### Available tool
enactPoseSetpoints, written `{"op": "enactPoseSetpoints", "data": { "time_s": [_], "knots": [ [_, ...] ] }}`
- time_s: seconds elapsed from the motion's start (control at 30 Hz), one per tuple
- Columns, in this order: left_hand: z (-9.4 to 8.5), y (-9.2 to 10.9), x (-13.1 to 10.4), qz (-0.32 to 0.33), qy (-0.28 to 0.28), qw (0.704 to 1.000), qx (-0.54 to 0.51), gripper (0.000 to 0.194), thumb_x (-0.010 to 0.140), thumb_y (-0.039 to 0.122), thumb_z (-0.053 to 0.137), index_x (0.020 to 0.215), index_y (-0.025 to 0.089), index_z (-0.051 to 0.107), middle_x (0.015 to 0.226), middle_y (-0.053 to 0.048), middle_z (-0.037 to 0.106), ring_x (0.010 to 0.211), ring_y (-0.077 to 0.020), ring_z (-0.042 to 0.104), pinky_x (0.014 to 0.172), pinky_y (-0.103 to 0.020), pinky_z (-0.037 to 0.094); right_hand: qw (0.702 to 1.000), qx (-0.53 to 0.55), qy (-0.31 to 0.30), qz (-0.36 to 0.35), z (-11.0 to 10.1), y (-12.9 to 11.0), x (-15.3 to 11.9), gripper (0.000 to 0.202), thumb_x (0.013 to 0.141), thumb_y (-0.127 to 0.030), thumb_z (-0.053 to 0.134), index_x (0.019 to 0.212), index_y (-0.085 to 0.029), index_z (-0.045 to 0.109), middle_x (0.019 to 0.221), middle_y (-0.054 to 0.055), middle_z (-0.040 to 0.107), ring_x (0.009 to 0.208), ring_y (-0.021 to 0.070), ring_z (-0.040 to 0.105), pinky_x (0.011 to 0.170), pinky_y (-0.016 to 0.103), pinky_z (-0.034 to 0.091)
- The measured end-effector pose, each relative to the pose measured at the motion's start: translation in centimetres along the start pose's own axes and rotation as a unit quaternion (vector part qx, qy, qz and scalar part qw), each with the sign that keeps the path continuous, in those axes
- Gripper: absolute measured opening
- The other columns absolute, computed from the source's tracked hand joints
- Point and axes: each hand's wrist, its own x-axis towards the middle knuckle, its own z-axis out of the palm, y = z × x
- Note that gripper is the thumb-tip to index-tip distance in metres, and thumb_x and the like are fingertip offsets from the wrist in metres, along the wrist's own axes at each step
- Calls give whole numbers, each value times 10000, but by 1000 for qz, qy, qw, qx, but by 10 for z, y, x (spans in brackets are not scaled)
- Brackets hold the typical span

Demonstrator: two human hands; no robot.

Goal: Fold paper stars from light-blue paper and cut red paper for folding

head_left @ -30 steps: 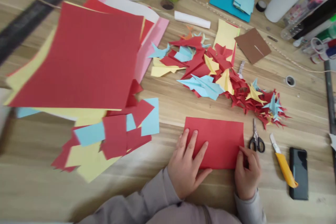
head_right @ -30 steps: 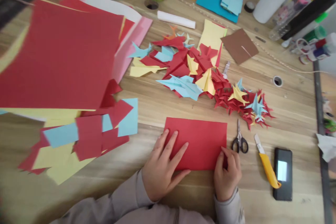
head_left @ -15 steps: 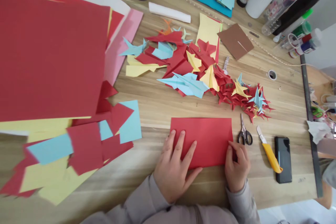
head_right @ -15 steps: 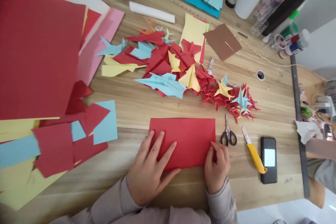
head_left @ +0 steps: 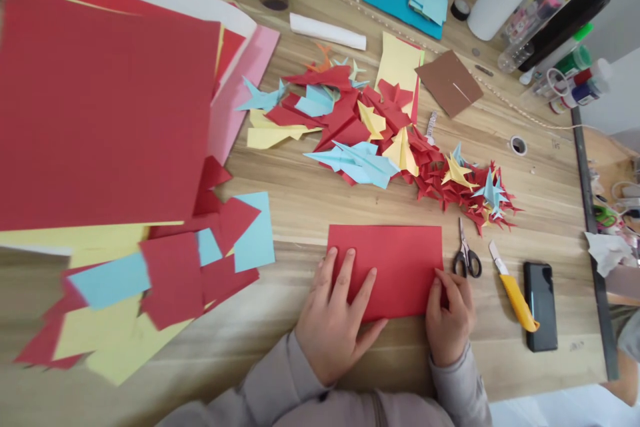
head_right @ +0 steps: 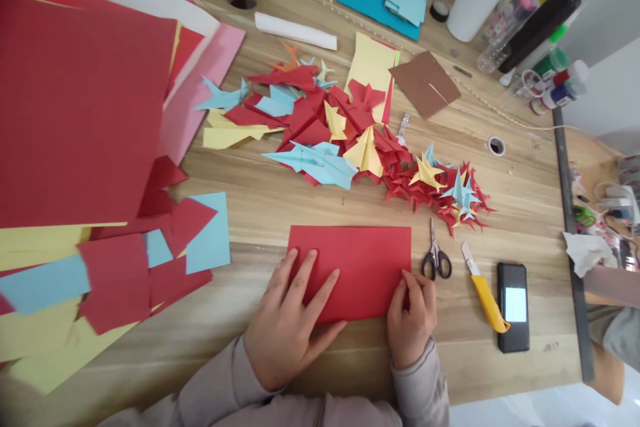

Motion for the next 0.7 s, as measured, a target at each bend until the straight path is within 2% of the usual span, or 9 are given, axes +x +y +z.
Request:
{"op": "enactPoseSetpoints", "data": {
  "time_s": [0.37, 0.7],
  "knots": [
    [3, 0, -2, -2, 8, 1000, 4, 564, 765, 475, 593, 1229, 155, 563, 1443, -232, 329, 1343, -474, 222, 1000, -624, 328, 1000, 14, -24, -1, -1, 5, -2, 246, 866, -132, 499, 1075, -142, 628, 949, 107, 610, 896, 187, 596, 788, 339, 505],
    [3, -2, -2, -5, 1, 1000, 8, 576, 754, 487, 607, 1230, 166, 566, 1466, -215, 306, 1347, -472, 218, 1014, -615, 318, 1000, 8, -23, 10, 0, 3, -2, 248, 871, -154, 497, 1076, -153, 635, 955, 111, 581, 907, 195, 582, 784, 355, 506]
  ]
}}
